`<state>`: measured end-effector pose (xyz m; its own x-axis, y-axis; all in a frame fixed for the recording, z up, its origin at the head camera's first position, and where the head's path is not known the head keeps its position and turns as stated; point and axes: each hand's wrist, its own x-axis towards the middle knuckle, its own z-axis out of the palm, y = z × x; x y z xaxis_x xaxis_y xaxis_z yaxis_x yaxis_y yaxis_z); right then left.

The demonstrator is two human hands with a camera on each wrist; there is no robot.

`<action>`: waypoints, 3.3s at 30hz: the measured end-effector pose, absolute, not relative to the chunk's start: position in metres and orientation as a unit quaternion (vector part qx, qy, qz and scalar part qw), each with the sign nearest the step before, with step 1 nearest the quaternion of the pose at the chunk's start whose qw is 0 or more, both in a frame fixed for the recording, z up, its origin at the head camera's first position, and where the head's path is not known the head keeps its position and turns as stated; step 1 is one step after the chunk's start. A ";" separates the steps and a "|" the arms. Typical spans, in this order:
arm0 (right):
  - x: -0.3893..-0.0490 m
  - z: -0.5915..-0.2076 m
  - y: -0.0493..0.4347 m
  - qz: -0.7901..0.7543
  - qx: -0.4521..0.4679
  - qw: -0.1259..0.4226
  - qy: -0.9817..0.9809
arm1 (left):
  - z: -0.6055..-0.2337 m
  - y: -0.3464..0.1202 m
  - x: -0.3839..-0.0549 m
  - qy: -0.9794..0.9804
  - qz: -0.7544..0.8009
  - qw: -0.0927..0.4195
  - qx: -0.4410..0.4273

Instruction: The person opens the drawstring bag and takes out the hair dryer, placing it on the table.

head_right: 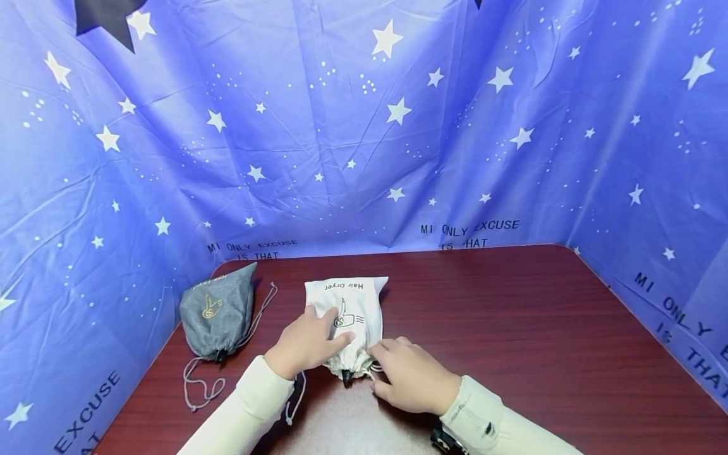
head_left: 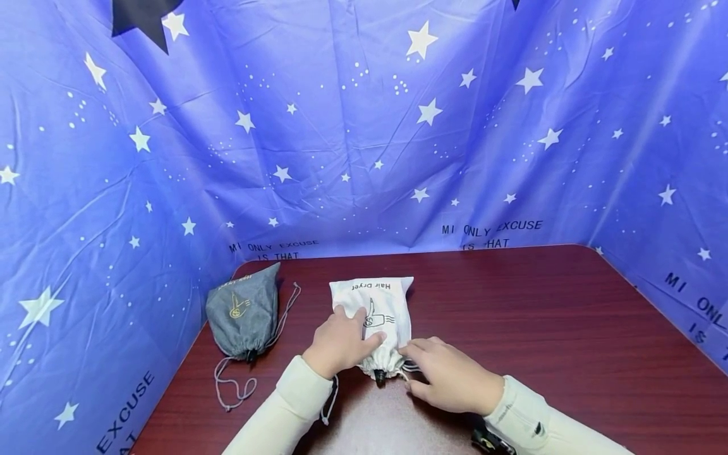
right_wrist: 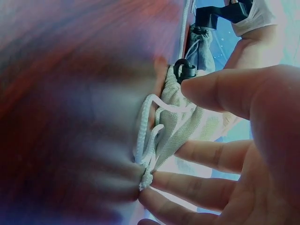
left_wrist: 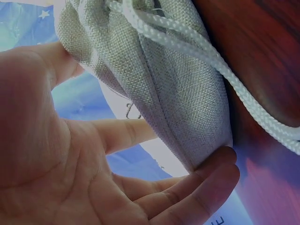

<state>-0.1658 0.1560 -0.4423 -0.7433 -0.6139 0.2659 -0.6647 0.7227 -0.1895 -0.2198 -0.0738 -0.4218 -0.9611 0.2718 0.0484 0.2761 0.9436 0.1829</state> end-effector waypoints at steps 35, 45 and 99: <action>-0.155 -0.430 0.161 0.106 0.338 0.074 -0.932 | -0.424 -0.055 -0.197 -0.984 -0.060 0.013 -0.166; -0.148 -0.427 0.161 0.079 0.325 0.100 -0.937 | -0.427 -0.048 -0.193 -0.983 -0.046 0.028 -0.177; -0.152 -0.437 0.149 0.108 0.277 0.143 -0.944 | -0.422 -0.055 -0.161 -0.925 0.057 0.161 -0.341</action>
